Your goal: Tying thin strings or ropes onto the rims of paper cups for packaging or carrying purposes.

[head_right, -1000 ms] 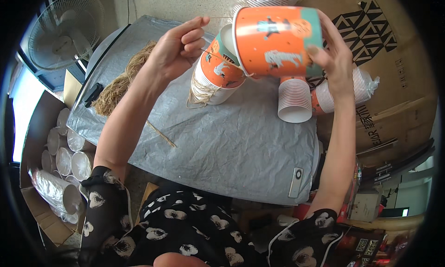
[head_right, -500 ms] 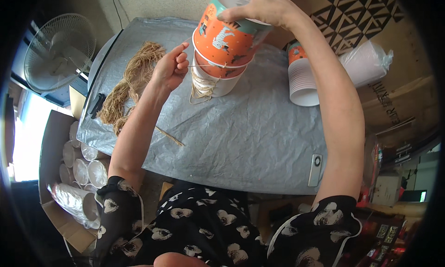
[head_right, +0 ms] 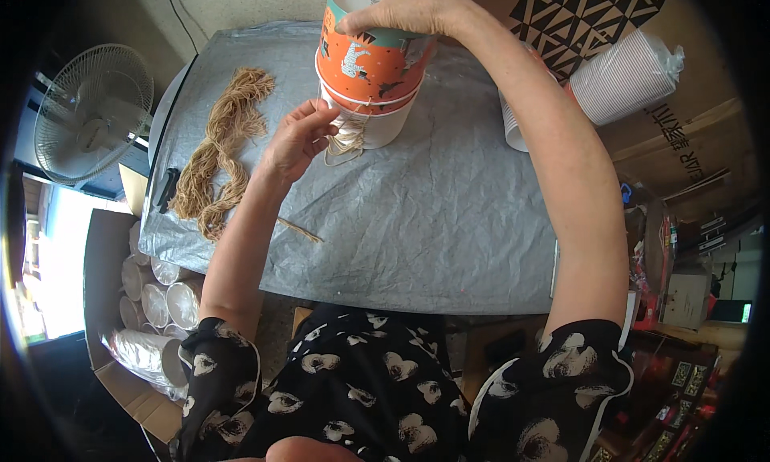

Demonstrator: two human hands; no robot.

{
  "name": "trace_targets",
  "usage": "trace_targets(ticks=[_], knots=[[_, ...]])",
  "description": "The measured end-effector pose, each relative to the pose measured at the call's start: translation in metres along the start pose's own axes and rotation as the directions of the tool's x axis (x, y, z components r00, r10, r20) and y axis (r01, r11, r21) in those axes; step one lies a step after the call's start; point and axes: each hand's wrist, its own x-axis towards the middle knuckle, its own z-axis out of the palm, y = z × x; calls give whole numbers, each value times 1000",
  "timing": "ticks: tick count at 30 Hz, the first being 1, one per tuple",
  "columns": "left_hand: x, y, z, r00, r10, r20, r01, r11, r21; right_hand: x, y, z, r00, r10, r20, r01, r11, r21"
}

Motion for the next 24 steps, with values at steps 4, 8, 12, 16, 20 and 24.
trace_targets(ticks=[4, 8, 12, 16, 20, 24], knots=[[-2, 0, -1, 1000, 16, 17, -16, 1000, -22, -9, -18, 3, 996, 88, -14, -89, 995, -42], [4, 1, -1, 999, -8, -37, 3, 993, -116, -9, -5, 7, 999, 44, -26, -44, 999, -14], [13, -4, -10, 996, 26, -91, -41, 984, -173, -9, 0, 22, 997, 48, -58, -53, 995, -85], [16, -10, -11, 997, 9, -80, -20, 989, -145, -10, 5, 23, 998, 39, -55, -43, 997, -66], [16, -13, -6, 997, 3, -77, -14, 989, -148, -5, 27, 36, 995, 22, -100, -25, 999, -22], [14, -13, -5, 995, -9, -96, -7, 986, -165, -14, 15, 42, 990, 55, -131, -59, 998, -24]])
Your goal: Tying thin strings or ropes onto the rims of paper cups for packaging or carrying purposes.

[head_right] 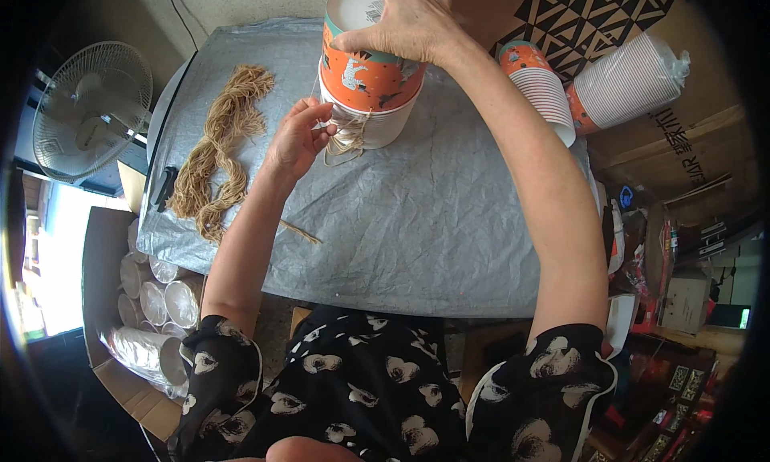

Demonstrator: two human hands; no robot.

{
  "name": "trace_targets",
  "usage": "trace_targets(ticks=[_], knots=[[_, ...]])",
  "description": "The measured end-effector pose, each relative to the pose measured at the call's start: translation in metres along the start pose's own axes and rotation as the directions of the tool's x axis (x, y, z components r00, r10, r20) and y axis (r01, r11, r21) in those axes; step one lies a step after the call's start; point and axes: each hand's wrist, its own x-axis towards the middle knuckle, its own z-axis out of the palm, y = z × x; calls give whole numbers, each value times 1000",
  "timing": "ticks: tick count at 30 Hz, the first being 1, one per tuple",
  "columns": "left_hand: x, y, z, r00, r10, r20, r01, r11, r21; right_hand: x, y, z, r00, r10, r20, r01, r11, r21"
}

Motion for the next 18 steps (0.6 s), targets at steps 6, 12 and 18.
trace_targets(ticks=[6, 12, 18], knots=[[15, 12, -6, 999, 38, -10, -39, 998, -45, -2, 8, 4, 1000, -10, -2, 10, 998, -58], [38, 32, -1, 961, 260, 98, -231, 943, -239, -2, 16, 12, 1000, -10, 2, 10, 999, -37], [79, 48, -4, 932, 351, 92, -330, 925, -187, 0, 15, 21, 998, -39, -54, 35, 996, -77]])
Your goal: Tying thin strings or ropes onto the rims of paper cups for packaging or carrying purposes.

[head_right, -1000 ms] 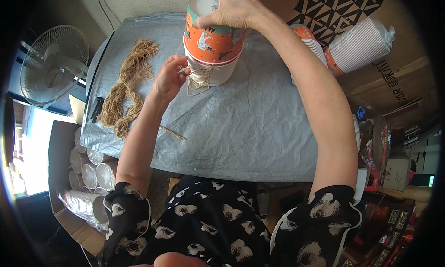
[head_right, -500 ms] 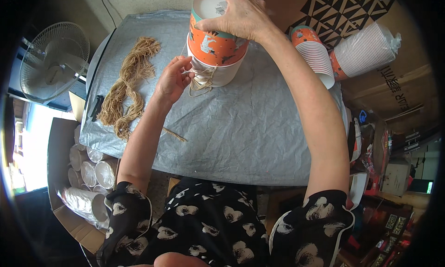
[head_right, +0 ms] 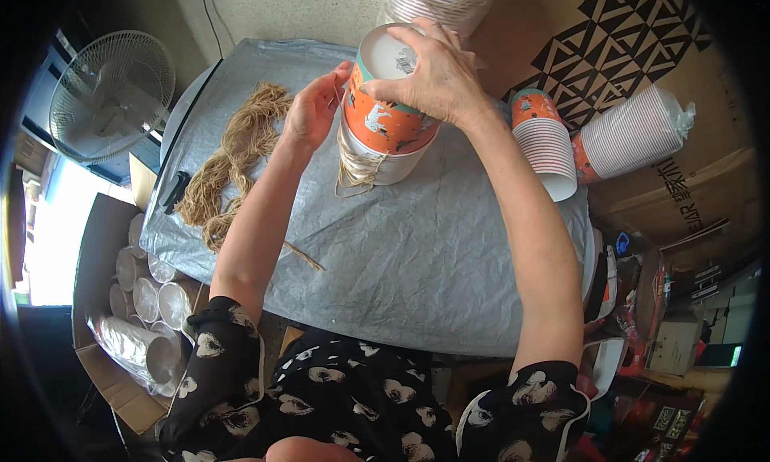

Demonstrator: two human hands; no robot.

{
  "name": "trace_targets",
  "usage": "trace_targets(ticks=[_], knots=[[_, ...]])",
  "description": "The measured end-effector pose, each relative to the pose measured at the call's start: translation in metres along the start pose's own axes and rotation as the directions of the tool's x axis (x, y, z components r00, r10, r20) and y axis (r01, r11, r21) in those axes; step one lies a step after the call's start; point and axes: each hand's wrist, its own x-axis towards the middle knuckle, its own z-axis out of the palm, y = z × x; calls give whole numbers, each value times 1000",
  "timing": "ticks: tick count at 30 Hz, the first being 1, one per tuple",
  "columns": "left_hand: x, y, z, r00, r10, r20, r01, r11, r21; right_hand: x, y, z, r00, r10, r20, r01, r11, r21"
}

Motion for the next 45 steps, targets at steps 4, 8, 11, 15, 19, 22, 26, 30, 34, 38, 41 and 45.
trace_targets(ticks=[4, 8, 11, 15, 19, 22, 26, 30, 34, 38, 41, 45], knots=[[17, -4, 13, 986, -53, 159, 52, 999, 13, -4, 5, -6, 1000, 30, -1, -30, 999, -16], [18, 6, -15, 906, 21, 424, -14, 1000, -20, -2, 7, 4, 998, 27, -59, -30, 999, -39], [-9, -7, 3, 989, 93, 114, -85, 994, -75, -6, 12, 3, 997, 39, -70, -40, 999, -3], [-44, -20, -8, 951, 187, -245, -136, 968, 211, -16, 5, 15, 938, -46, -342, 72, 995, 65], [-111, -51, -5, 876, 460, -144, -323, 781, 535, -79, 29, 6, 756, -122, -643, 289, 944, 160], [-151, -96, -2, 944, 321, 80, -297, 717, 630, -143, 119, 0, 709, 62, -703, 39, 991, 126], [-150, -139, 48, 968, 10, 252, -184, 711, 679, -223, 218, -16, 714, 200, -671, -402, 902, -160], [-112, -173, 120, 908, -10, 418, -349, 532, 771, -242, 252, -22, 750, 236, -618, -442, 873, -204], [-75, -215, 163, 851, -6, 526, -454, 498, 739, -246, 264, -27, 800, 269, -537, -426, 884, -191], [-56, -249, 186, 838, -35, 544, -454, 507, 732, -255, 275, -38, 776, 277, -567, -400, 911, -102], [-50, -275, 197, 815, -35, 579, -489, 496, 718, -264, 280, -42, 758, 389, -524, -403, 910, 92], [-40, -296, 219, 825, 33, 564, -533, 378, 757, -266, 267, -42, 865, 235, -444, -268, 963, -13]])
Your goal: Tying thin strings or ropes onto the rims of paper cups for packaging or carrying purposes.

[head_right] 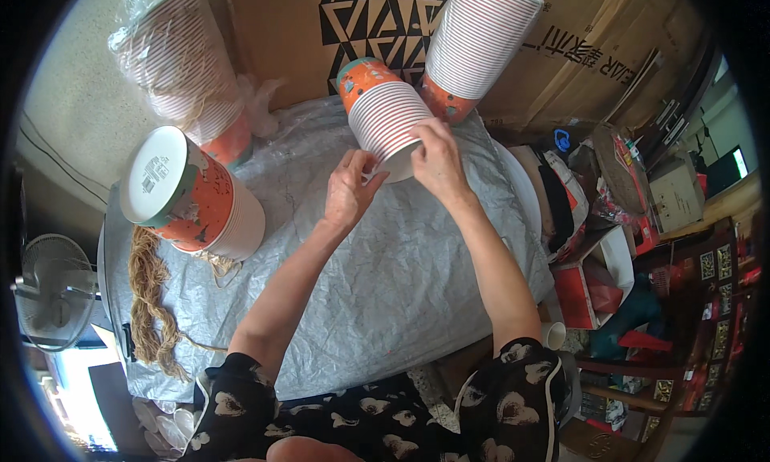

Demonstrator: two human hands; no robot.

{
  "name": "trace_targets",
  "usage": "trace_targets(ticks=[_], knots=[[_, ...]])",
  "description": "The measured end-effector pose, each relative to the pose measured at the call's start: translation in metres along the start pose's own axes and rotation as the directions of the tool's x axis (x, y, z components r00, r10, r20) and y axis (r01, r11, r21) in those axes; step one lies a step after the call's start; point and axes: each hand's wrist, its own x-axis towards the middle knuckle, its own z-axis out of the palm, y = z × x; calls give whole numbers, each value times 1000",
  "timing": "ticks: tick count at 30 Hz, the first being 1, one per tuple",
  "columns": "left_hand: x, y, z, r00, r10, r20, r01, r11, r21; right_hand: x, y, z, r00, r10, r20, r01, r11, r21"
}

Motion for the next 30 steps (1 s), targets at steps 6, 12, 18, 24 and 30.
trace_targets(ticks=[6, 12, 18, 24, 30], knots=[[3, -14, 1, 994, -39, -98, 41, 999, 23, -8, 2, 1, 992, 102, -80, -107, 992, -64], [-7, -24, -8, 983, -114, -144, 127, 988, 86, -15, 13, 10, 993, 106, -60, -110, 992, -68], [-24, -28, -11, 974, -133, -183, 137, 991, 11, -7, -11, 5, 999, 37, 32, -36, 999, -37], [-69, 23, -43, 981, -184, -68, 179, 981, -72, -29, -48, -29, 977, 160, 140, -186, 962, 201], [-140, 71, -128, 888, -458, 42, 432, 798, -420, -50, -133, -68, 902, 178, 392, -424, 532, 734]])
